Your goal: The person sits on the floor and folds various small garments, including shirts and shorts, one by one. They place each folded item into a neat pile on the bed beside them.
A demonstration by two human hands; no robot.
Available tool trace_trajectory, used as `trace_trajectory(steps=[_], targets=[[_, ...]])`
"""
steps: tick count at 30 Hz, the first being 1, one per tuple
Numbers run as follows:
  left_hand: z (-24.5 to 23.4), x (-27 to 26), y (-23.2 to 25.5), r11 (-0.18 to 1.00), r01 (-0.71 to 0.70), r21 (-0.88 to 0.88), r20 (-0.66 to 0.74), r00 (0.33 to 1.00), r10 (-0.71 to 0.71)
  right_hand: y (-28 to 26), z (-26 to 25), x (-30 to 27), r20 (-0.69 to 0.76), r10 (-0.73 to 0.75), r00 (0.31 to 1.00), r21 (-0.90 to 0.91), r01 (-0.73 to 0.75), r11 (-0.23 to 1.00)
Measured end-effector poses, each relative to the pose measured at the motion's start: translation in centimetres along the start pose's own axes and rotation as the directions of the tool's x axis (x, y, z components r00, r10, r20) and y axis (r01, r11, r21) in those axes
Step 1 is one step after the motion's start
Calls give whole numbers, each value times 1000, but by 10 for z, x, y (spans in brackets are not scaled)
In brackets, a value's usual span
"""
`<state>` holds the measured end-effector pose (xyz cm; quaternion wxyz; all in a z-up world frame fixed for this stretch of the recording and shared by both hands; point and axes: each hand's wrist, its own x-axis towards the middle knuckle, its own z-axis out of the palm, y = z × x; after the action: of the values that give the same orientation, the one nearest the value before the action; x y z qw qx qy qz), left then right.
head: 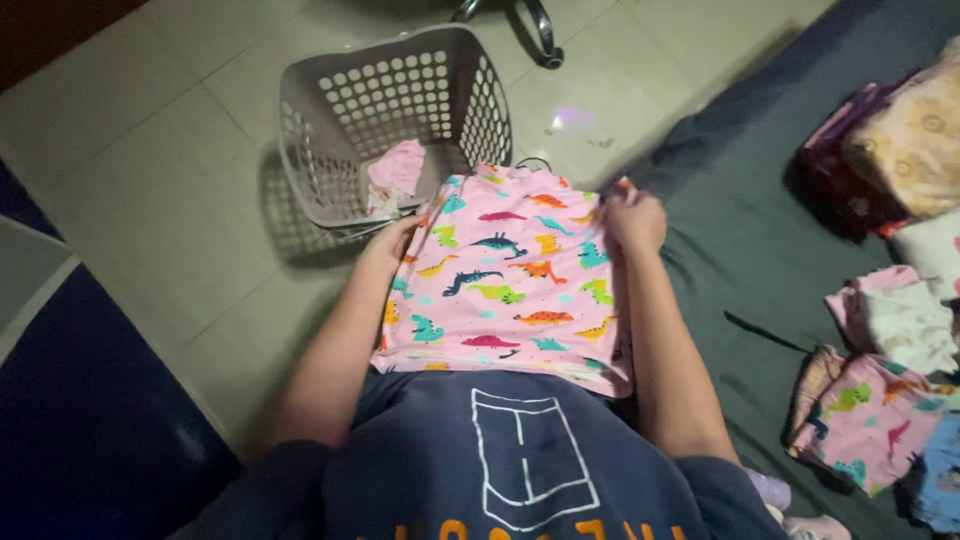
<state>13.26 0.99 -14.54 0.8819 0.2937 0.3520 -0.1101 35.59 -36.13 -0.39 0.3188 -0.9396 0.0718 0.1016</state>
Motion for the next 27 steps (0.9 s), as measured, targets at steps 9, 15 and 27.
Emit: trace_trajectory(steps=[9,15,27], targets=[[14,-16,27,688,-504,-522,-155,849,505,40,23,23,-97,-45,994,973,104,205],[24,11,49,681,-611,-404,-263,790,553,22,27,20,-238,-127,963,849,270,455],[122,-174,14,-10,-681,732,556,589,586,-50,-39,-117,429,-680,594,-14,757,653]])
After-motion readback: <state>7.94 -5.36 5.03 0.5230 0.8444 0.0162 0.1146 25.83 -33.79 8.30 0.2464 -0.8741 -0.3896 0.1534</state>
